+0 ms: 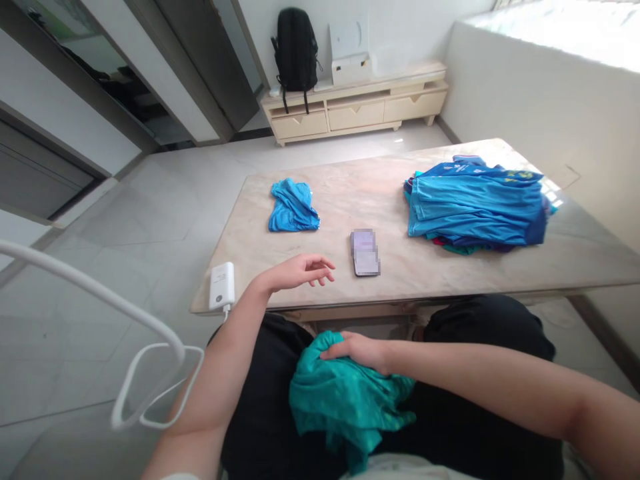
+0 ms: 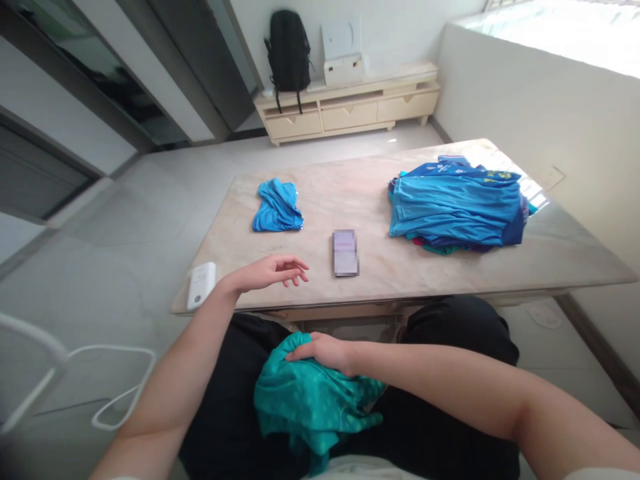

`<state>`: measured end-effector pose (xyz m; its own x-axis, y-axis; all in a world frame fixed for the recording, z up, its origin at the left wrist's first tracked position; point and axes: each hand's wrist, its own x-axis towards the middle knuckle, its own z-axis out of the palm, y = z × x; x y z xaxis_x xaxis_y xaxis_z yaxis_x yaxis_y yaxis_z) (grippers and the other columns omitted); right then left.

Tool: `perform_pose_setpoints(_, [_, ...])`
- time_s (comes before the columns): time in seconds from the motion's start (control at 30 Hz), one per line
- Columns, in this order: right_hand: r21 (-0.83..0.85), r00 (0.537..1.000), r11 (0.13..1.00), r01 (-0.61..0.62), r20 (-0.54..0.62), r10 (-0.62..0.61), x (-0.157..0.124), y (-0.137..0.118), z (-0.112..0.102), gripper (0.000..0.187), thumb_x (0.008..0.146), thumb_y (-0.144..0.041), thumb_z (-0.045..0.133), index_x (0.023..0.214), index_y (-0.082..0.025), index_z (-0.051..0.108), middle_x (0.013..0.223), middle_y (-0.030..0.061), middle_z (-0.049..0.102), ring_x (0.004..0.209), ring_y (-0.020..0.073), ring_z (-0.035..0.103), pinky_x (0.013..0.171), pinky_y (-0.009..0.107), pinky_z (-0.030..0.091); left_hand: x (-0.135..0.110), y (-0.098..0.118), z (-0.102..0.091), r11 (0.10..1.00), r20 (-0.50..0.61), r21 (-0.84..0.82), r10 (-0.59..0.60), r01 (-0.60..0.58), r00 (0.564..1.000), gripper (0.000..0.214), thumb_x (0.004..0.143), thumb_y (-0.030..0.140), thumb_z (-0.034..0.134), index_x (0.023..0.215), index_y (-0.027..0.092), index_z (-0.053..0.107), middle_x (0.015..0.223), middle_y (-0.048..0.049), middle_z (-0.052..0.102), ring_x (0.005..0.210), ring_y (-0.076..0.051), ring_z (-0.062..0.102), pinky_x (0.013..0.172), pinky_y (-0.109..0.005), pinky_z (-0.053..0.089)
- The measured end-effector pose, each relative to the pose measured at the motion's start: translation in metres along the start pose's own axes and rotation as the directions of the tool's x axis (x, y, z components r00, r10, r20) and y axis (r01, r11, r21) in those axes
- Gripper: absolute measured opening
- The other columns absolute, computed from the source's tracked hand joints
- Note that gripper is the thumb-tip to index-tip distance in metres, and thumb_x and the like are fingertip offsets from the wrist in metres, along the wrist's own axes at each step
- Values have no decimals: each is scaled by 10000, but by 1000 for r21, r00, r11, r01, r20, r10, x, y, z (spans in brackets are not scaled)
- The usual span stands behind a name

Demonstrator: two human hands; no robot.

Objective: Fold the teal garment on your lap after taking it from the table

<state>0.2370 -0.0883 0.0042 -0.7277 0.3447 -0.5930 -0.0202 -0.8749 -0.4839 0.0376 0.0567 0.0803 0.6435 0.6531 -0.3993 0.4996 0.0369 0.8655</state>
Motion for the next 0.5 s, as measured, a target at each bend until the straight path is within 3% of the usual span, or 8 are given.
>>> perform_pose_setpoints(0.07, [6, 996, 996, 88, 2, -88, 0, -8, -5, 334, 665, -316, 871, 936, -141, 787, 905, 79, 792, 852, 256, 740, 892, 443, 591, 0, 4, 7, 996, 71, 86, -35, 29, 997, 496, 947, 503, 646, 1334, 195, 631, 1241, -128, 744, 1034, -227, 719, 846, -321, 555])
perform_pose_setpoints(0.17, [49, 971, 970, 237, 1, -237, -4, -26, -16, 432, 742, -313, 825, 1151, -201, 742, 1048, 49, 790, 1001, 258, 742, 991, 433, 563, 1, 11, 20, 985, 206, 170, -44, 9, 978, 551, 912, 497, 697, 1403, 258, 623, 1354, -85, 703, 1185, -246, 674, 943, -298, 524])
perform_pose_setpoints(0.27, [20, 931, 931, 365, -1, -365, -10, -39, -30, 531, 794, -316, 753, 1310, -238, 655, 1177, 54, 771, 1110, 276, 727, 1026, 451, 551, 1, 17, 26, 972, 233, 232, -35, -21, 972, 519, 891, 521, 708, 1352, 285, 672, 1379, -34, 691, 1233, -254, 637, 974, -269, 491])
perform_pose_setpoints(0.37, [-192, 921, 902, 386, 19, -390, -17, -41, -44, 526, 860, -422, 648, 1339, -205, 626, 1246, 93, 751, 1129, 293, 725, 986, 457, 573, -3, 20, 26, 938, 217, 346, -59, -20, 974, 489, 871, 548, 710, 1256, 246, 708, 1242, -35, 732, 1106, -252, 662, 865, -258, 491])
perform_pose_setpoints(0.5, [-431, 928, 835, 342, 17, -372, -27, -29, -65, 502, 906, -535, 593, 1235, -168, 691, 1168, 104, 774, 1051, 305, 740, 917, 445, 584, -10, 21, 29, 898, 172, 439, -35, -45, 985, 359, 883, 539, 668, 931, 187, 719, 876, -14, 697, 809, -195, 623, 651, -247, 421])
